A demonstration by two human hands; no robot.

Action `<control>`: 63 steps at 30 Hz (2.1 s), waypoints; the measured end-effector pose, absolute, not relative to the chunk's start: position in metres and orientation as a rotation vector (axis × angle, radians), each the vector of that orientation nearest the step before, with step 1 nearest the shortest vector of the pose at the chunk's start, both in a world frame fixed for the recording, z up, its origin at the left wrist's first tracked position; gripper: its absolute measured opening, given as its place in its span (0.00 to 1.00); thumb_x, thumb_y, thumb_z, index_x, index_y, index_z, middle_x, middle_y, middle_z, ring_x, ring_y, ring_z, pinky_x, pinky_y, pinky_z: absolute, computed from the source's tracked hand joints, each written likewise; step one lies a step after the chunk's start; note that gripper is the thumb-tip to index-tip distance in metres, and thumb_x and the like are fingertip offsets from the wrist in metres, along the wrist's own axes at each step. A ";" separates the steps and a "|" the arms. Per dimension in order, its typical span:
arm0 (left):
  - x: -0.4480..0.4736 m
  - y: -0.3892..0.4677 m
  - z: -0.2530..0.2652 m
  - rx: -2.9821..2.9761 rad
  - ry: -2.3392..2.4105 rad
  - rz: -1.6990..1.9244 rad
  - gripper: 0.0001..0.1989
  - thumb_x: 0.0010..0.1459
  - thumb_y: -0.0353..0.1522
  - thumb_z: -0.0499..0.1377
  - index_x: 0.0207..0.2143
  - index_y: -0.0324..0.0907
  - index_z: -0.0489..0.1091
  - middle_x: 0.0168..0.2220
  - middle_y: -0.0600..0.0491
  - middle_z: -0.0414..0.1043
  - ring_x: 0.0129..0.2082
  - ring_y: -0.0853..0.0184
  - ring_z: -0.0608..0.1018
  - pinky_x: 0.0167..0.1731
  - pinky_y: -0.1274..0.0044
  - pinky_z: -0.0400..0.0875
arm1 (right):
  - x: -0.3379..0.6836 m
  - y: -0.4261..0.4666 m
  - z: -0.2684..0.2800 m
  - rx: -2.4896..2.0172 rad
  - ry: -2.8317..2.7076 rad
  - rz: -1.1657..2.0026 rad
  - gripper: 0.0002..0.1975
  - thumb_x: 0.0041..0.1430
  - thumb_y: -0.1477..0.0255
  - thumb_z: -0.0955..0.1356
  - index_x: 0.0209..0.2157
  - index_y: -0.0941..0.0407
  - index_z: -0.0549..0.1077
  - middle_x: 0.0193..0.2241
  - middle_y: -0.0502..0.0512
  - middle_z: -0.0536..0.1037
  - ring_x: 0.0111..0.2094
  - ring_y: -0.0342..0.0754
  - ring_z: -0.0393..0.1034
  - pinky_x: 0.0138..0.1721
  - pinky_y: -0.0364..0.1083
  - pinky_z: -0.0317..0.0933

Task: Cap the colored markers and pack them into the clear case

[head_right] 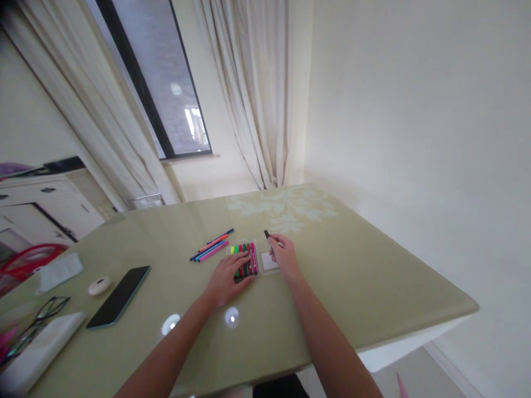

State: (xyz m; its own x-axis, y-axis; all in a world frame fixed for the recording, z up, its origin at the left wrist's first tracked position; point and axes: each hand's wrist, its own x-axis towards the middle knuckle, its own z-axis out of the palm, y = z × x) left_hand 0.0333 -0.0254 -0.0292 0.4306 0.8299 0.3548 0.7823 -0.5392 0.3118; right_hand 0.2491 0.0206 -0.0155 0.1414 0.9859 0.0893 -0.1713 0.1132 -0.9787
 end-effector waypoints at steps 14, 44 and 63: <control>0.040 -0.030 -0.027 2.723 1.240 0.708 0.27 0.68 0.39 0.56 0.68 0.51 0.60 0.66 0.50 0.65 0.66 0.57 0.67 0.65 0.62 0.60 | 0.241 0.036 -0.025 -1.264 -1.374 0.739 0.11 0.53 0.68 0.71 0.39 0.55 0.78 0.30 0.55 0.81 0.32 0.50 0.75 0.36 0.47 0.70; 0.046 -0.029 -0.024 2.741 1.189 0.627 0.21 0.69 0.36 0.54 0.63 0.51 0.66 0.63 0.52 0.69 0.61 0.56 0.70 0.62 0.60 0.63 | 0.241 0.027 -0.038 -1.262 -1.785 0.643 0.10 0.60 0.76 0.68 0.37 0.53 0.83 0.39 0.58 0.77 0.37 0.50 0.76 0.40 0.47 0.73; 0.048 -0.027 -0.027 2.799 1.188 0.654 0.21 0.69 0.34 0.53 0.63 0.53 0.66 0.62 0.51 0.69 0.60 0.56 0.69 0.59 0.60 0.62 | 0.257 0.013 -0.019 -1.305 -1.928 0.498 0.26 0.73 0.58 0.61 0.28 0.55 0.80 0.26 0.55 0.78 0.29 0.47 0.70 0.35 0.44 0.60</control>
